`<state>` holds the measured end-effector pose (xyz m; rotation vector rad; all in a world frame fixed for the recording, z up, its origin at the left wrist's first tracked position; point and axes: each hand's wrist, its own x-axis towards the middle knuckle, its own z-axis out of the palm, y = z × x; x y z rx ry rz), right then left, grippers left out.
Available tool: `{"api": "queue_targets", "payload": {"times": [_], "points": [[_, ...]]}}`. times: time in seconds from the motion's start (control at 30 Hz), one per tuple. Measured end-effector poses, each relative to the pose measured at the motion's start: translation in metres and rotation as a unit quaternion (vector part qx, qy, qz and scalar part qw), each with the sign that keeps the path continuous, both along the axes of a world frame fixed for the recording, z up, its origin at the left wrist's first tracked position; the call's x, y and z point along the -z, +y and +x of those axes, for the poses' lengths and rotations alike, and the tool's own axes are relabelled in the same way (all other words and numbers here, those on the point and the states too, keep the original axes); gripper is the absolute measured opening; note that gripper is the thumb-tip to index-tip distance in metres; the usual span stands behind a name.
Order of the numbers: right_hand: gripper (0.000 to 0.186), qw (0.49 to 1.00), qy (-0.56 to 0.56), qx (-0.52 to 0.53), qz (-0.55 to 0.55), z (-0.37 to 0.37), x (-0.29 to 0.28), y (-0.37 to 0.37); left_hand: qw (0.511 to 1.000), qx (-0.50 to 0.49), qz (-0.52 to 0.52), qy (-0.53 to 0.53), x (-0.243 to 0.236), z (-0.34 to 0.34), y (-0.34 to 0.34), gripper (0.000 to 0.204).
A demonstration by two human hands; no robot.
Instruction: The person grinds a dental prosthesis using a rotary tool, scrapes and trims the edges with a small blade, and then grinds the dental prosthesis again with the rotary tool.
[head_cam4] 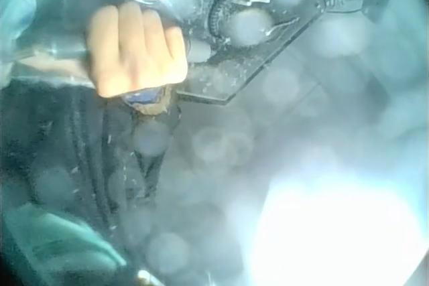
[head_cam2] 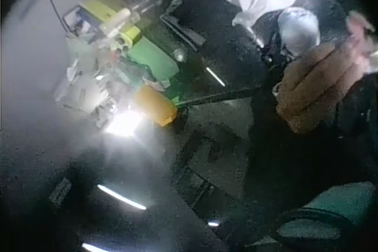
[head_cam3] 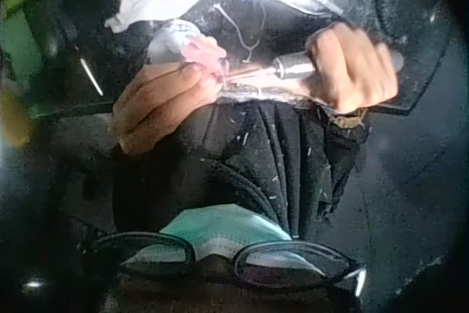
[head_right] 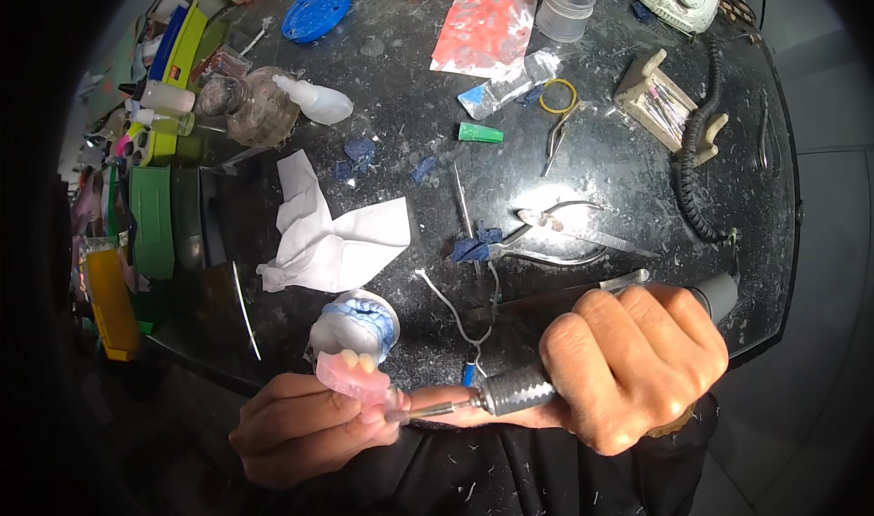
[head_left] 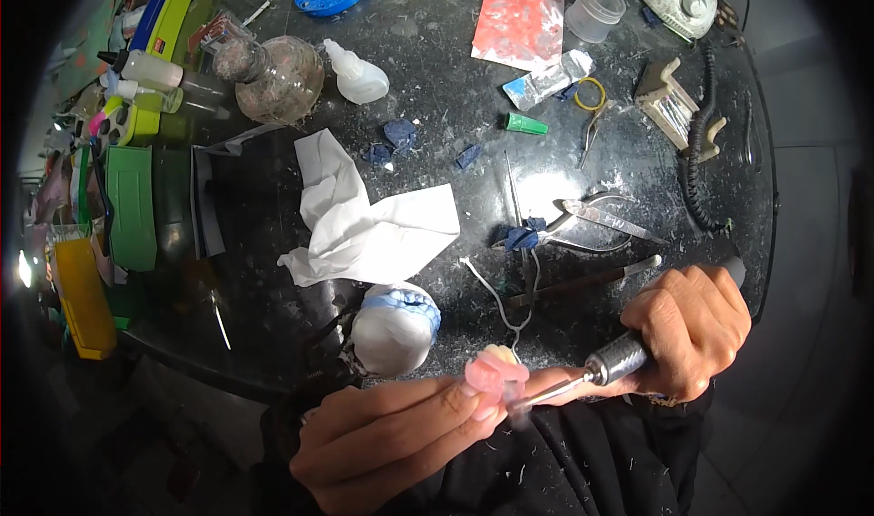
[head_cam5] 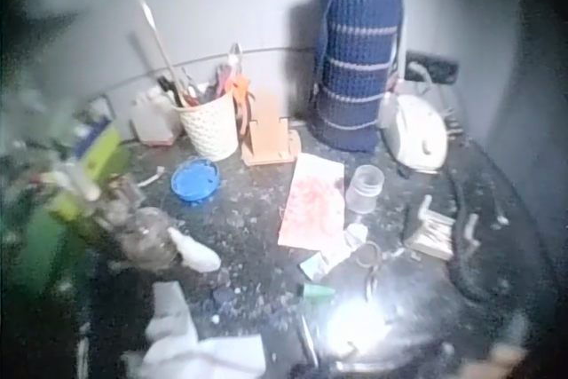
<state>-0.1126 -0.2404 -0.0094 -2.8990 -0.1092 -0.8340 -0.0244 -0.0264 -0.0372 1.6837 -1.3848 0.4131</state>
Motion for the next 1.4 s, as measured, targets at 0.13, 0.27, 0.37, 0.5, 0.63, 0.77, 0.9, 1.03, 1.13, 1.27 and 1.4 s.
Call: {"api": "queue_targets", "payload": {"times": [0.13,0.27,0.37,0.5,0.63,0.77,0.9,1.03,1.13,1.27,1.4], "points": [[0.068,0.998,-0.05,-0.038,-0.003,0.003,0.005,-0.004,0.996,-0.077,-0.003,0.039,-0.009,-0.012,-0.007,0.023],[0.069,0.998,-0.057,-0.005,-0.015,0.003,0.009,-0.006,0.999,-0.052,-0.007,0.002,-0.008,-0.007,-0.016,0.02],[0.068,0.996,-0.072,-0.042,-0.016,0.006,0.007,0.001,0.994,-0.104,-0.035,-0.001,-0.007,-0.019,-0.016,0.018],[0.068,0.999,-0.045,-0.015,-0.024,0.005,0.004,-0.001,0.989,-0.137,-0.041,0.03,-0.009,-0.017,-0.022,0.026],[0.068,0.998,-0.041,-0.037,-0.017,0.004,0.01,0.0,0.996,-0.065,-0.026,-0.053,-0.003,-0.004,-0.015,0.032],[0.07,0.999,-0.027,-0.027,-0.012,0.002,0.004,0.001,0.989,-0.139,-0.024,0.047,-0.008,-0.015,-0.015,0.031],[0.07,0.999,0.034,-0.033,0.012,-0.004,-0.002,-0.001,0.993,-0.071,-0.01,0.089,-0.017,-0.012,-0.013,0.023],[0.057,0.996,0.014,-0.029,0.084,0.003,-0.002,-0.005,0.979,0.02,0.026,0.199,-0.017,-0.003,-0.004,0.022],[0.027,0.984,-0.067,-0.106,0.127,0.008,0.018,-0.003,0.951,0.058,0.009,0.305,-0.008,0.0,-0.008,0.026],[0.024,0.97,0.048,-0.214,0.107,0.005,0.003,0.0,0.941,0.065,0.04,0.329,-0.012,0.0,-0.005,0.025],[0.023,0.962,0.064,-0.216,0.154,0.006,0.008,-0.006,0.881,0.103,0.01,0.463,-0.021,0.001,-0.012,0.02]]}}
